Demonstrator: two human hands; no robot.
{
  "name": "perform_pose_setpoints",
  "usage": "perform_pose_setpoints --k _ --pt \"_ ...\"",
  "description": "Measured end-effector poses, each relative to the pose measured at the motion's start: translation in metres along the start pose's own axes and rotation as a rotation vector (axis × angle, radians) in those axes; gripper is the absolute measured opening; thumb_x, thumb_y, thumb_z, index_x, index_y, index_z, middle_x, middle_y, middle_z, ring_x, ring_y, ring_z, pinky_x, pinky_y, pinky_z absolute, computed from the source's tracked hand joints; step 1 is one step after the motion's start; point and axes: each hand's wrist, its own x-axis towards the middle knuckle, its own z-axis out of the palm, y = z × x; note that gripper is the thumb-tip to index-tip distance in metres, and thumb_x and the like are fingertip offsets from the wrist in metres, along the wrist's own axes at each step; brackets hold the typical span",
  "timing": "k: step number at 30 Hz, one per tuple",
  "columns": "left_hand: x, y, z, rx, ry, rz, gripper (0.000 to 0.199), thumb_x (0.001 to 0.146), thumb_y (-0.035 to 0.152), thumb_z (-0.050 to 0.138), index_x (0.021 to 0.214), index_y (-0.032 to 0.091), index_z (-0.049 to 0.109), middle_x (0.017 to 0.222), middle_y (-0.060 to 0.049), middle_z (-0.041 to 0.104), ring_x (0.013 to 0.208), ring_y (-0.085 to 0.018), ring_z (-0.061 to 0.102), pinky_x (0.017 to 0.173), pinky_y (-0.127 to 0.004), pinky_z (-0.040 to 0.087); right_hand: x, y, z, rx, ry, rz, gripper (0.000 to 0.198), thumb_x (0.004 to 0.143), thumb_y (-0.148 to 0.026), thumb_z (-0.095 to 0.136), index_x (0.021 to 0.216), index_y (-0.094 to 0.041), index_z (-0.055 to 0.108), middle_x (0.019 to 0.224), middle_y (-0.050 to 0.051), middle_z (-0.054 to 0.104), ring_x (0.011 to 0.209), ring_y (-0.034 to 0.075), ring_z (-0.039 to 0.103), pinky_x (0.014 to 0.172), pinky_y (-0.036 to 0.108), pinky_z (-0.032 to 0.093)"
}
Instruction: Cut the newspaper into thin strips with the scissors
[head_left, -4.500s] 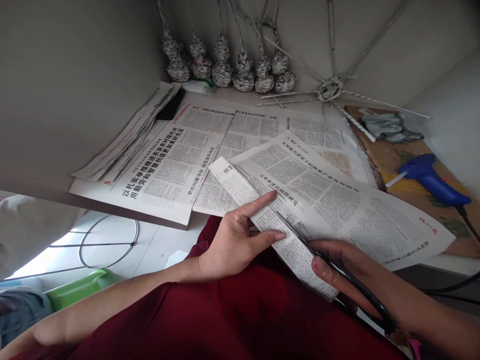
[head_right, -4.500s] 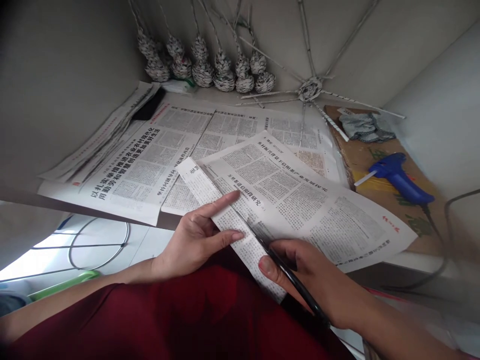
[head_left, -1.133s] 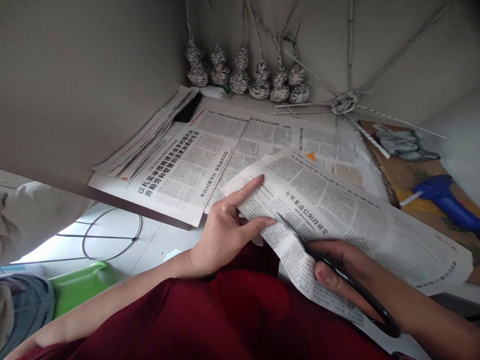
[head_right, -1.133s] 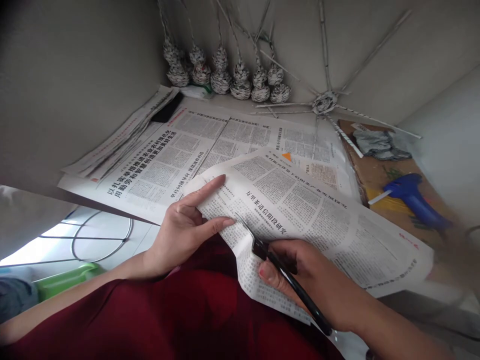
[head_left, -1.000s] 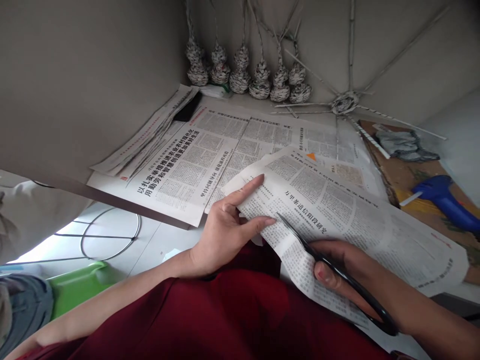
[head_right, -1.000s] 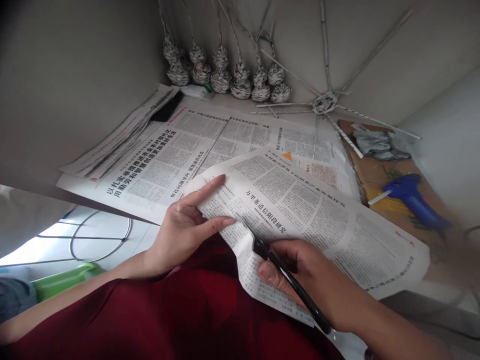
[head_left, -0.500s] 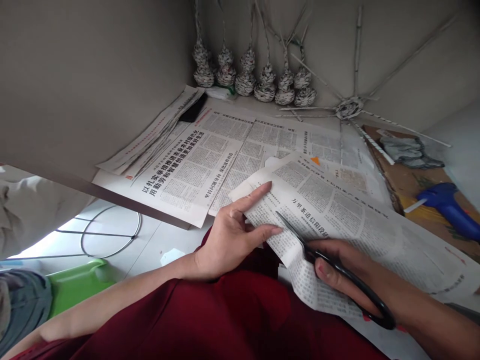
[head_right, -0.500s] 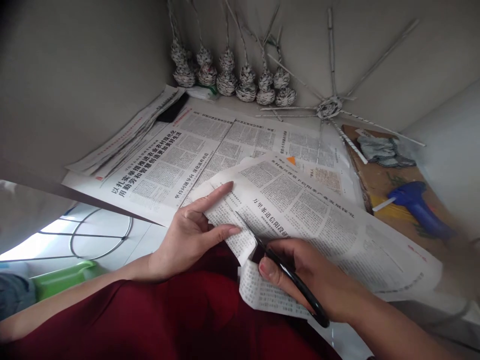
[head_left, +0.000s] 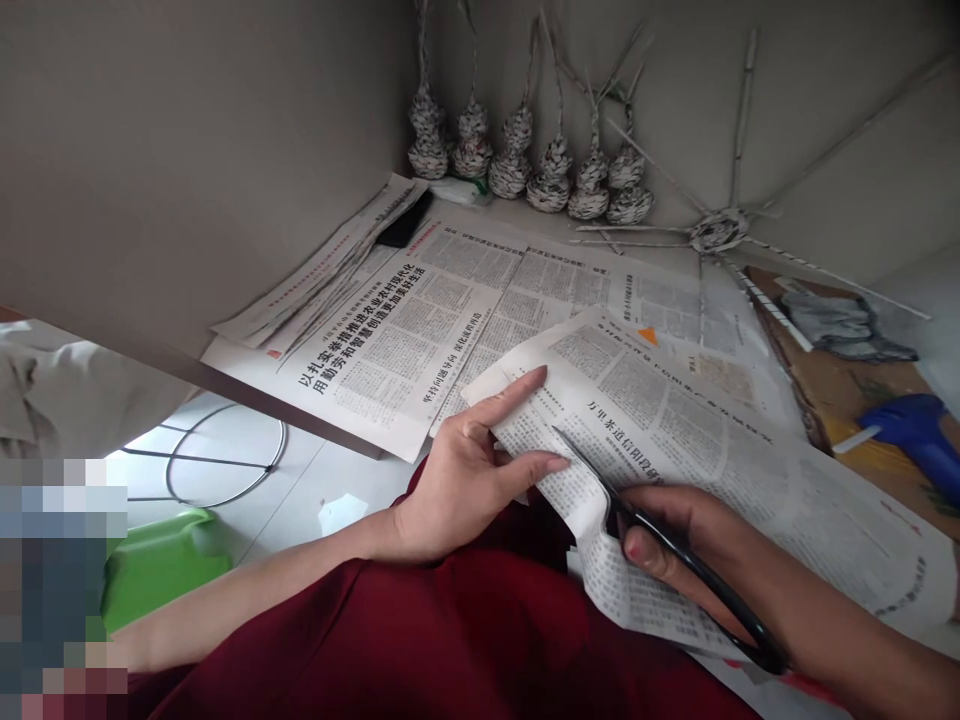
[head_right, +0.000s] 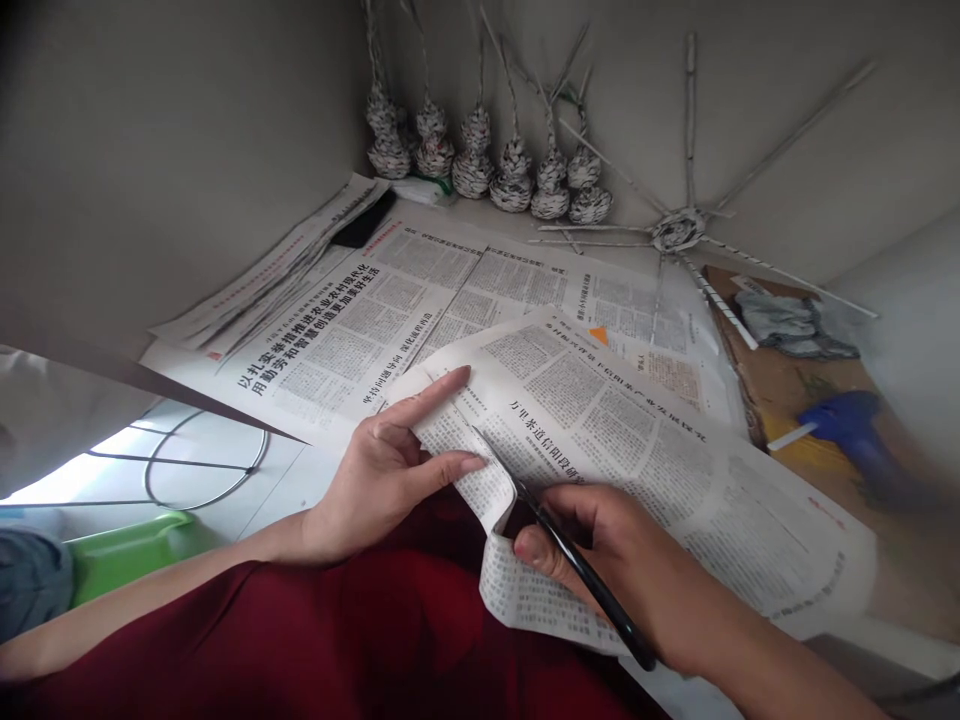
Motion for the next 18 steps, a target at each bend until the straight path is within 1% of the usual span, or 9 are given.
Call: perform_pose_setpoints --k 2,4,7,9,10,12,14,16,18 --pt "0.001 0.0 -0.001 -0.027 -0.014 -0.019 0.086 0.072 0.025 0.088 0.149 0.026 0.051 0.119 -0.006 0.074 0.053 -0.008 0.059 0.053 -0.024 0.057 0.002 0.003 0.001 0.013 -0.017 0.005 0.031 0.088 -0.05 0.069 0.078 -0.022 0.06 0.071 -0.002 0.05 0.065 0.014 0.045 0.056 0.026 0.039" --pt "0.002 -0.001 -0.003 -0.029 -0.014 -0.023 0.085 0.072 0.025 0.088 0.149 0.026 0.051 0.122 -0.006 0.073 0.054 -0.008 0.06 0.054 -0.025 0.058 0.004 0.006 0.001 0.008 -0.021 0.006 0.03 0.089 -0.048 0.069 0.078 -0.021 0.059 0.073 -0.002 0.049 0.068 0.014 0.044 0.055 0.026 0.037" --pt "0.005 -0.003 -0.01 -0.022 0.017 0.008 0.069 0.075 0.029 0.086 0.139 0.026 0.062 0.128 -0.007 0.071 0.073 -0.015 0.069 0.065 -0.028 0.061 0.004 0.009 -0.001 -0.02 -0.036 0.012 0.028 0.09 -0.047 0.069 0.08 -0.022 0.06 0.075 -0.001 0.051 0.07 0.015 0.046 0.056 0.026 0.038" --pt "0.007 -0.004 -0.014 -0.04 0.032 0.021 0.057 0.076 0.031 0.085 0.131 0.025 0.069 0.128 -0.007 0.071 0.085 -0.019 0.071 0.07 -0.029 0.061 0.003 0.009 -0.002 -0.049 -0.027 0.009 0.029 0.089 -0.047 0.069 0.078 -0.022 0.06 0.073 -0.001 0.052 0.067 0.015 0.047 0.056 0.026 0.039" --pt "0.007 -0.005 -0.016 -0.046 0.03 0.016 0.055 0.076 0.032 0.085 0.129 0.026 0.07 0.125 -0.007 0.072 0.083 -0.019 0.071 0.067 -0.028 0.061 0.002 0.007 -0.002 -0.06 -0.013 0.007 0.03 0.088 -0.048 0.069 0.076 -0.022 0.06 0.071 -0.001 0.052 0.066 0.015 0.047 0.057 0.027 0.04" --pt "0.006 -0.004 -0.016 -0.038 0.014 -0.018 0.056 0.075 0.031 0.086 0.129 0.027 0.07 0.109 -0.005 0.076 0.068 -0.015 0.068 0.056 -0.026 0.056 0.002 0.0 -0.001 -0.046 0.007 0.003 0.031 0.088 -0.052 0.068 0.077 -0.022 0.063 0.073 0.0 0.059 0.067 0.017 0.053 0.059 0.028 0.043" --pt "0.004 -0.002 -0.014 -0.03 -0.002 -0.049 0.059 0.075 0.03 0.086 0.131 0.027 0.068 0.094 -0.002 0.076 0.053 -0.011 0.06 0.046 -0.024 0.05 0.001 -0.011 0.0 -0.012 -0.006 0.01 0.033 0.088 -0.056 0.066 0.083 -0.024 0.068 0.08 0.002 0.067 0.076 0.021 0.062 0.066 0.03 0.049" --pt "0.001 0.001 -0.011 -0.026 -0.001 -0.048 0.061 0.074 0.03 0.086 0.132 0.027 0.068 0.092 -0.002 0.075 0.048 -0.008 0.055 0.041 -0.022 0.046 0.002 -0.023 0.002 0.001 -0.029 0.025 0.034 0.088 -0.058 0.063 0.087 -0.025 0.071 0.089 0.004 0.072 0.085 0.024 0.066 0.073 0.032 0.052" --pt "-0.001 0.002 -0.009 -0.015 0.013 -0.029 0.061 0.073 0.03 0.087 0.131 0.027 0.069 0.099 -0.003 0.075 0.049 -0.007 0.054 0.039 -0.021 0.044 0.003 -0.032 0.003 0.001 -0.042 0.035 0.033 0.089 -0.057 0.064 0.086 -0.025 0.072 0.089 0.003 0.074 0.085 0.024 0.067 0.075 0.032 0.053"
